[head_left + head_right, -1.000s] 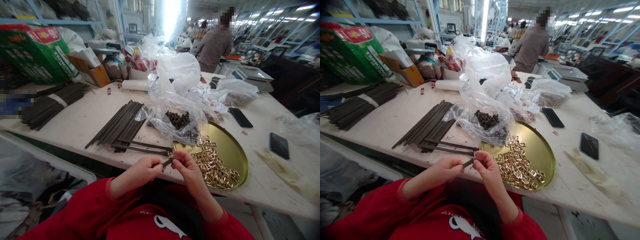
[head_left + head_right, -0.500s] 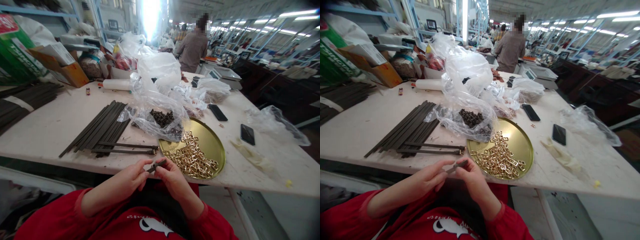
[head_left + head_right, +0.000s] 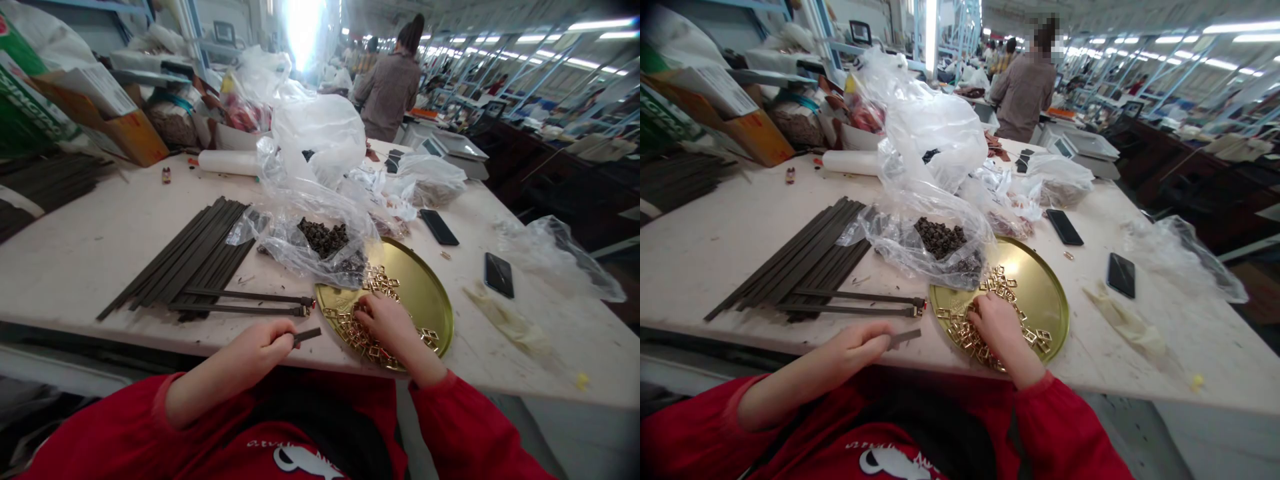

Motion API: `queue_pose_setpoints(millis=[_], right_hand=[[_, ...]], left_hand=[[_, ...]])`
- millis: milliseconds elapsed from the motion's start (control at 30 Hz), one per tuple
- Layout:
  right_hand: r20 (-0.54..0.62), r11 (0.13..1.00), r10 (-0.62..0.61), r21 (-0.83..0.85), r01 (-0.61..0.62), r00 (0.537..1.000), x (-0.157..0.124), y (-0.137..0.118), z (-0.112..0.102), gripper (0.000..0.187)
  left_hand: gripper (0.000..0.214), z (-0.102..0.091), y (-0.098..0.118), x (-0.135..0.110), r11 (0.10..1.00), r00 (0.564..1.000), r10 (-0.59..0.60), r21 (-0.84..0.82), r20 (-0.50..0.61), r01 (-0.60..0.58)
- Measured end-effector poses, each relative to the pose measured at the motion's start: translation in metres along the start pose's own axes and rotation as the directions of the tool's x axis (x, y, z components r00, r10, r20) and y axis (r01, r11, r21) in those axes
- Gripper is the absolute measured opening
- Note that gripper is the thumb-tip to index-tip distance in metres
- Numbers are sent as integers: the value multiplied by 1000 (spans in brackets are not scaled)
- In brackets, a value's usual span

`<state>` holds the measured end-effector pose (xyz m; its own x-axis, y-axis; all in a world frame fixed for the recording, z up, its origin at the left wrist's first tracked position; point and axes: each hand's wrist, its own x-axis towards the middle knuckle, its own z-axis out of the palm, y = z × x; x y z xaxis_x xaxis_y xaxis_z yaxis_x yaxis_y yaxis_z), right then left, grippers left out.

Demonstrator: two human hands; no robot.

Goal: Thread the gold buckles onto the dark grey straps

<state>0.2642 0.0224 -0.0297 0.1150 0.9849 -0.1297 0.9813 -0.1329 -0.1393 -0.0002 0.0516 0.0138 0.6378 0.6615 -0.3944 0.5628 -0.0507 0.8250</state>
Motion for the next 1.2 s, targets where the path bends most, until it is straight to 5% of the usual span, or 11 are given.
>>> queue_pose_setpoints(millis=[300,567,633,733,800,933,1200], right_hand=[[89,995,-16,103,6,996,18,2,2,5],[28,884,-4,468,-10,1000,7,-9,-11,9],[40,703,-5,711,-25,999,-10,-28,-19,16],[137,75,-41,988,-134,990,-41,-65,-27,28],[150,-175,-89,971,-163,985,-62,-89,-28,32],[70,-251,-106,963,-95,992,-89,-113,-25,29],[111,-245,-214,956,-163,971,-103,-108,-19,34]], left_hand=[[30,-30,7,-12,987,998,60,147,-3,-59],[23,-12,12,-42,977,992,94,198,-81,-76],[22,-3,16,-46,983,982,145,134,-125,-128],[24,9,21,-46,983,961,181,5,-210,-184],[24,16,23,-44,970,949,203,-85,-240,-228],[25,26,25,-50,959,951,170,-180,-260,-221],[25,40,20,-57,964,955,101,-211,-278,-163]])
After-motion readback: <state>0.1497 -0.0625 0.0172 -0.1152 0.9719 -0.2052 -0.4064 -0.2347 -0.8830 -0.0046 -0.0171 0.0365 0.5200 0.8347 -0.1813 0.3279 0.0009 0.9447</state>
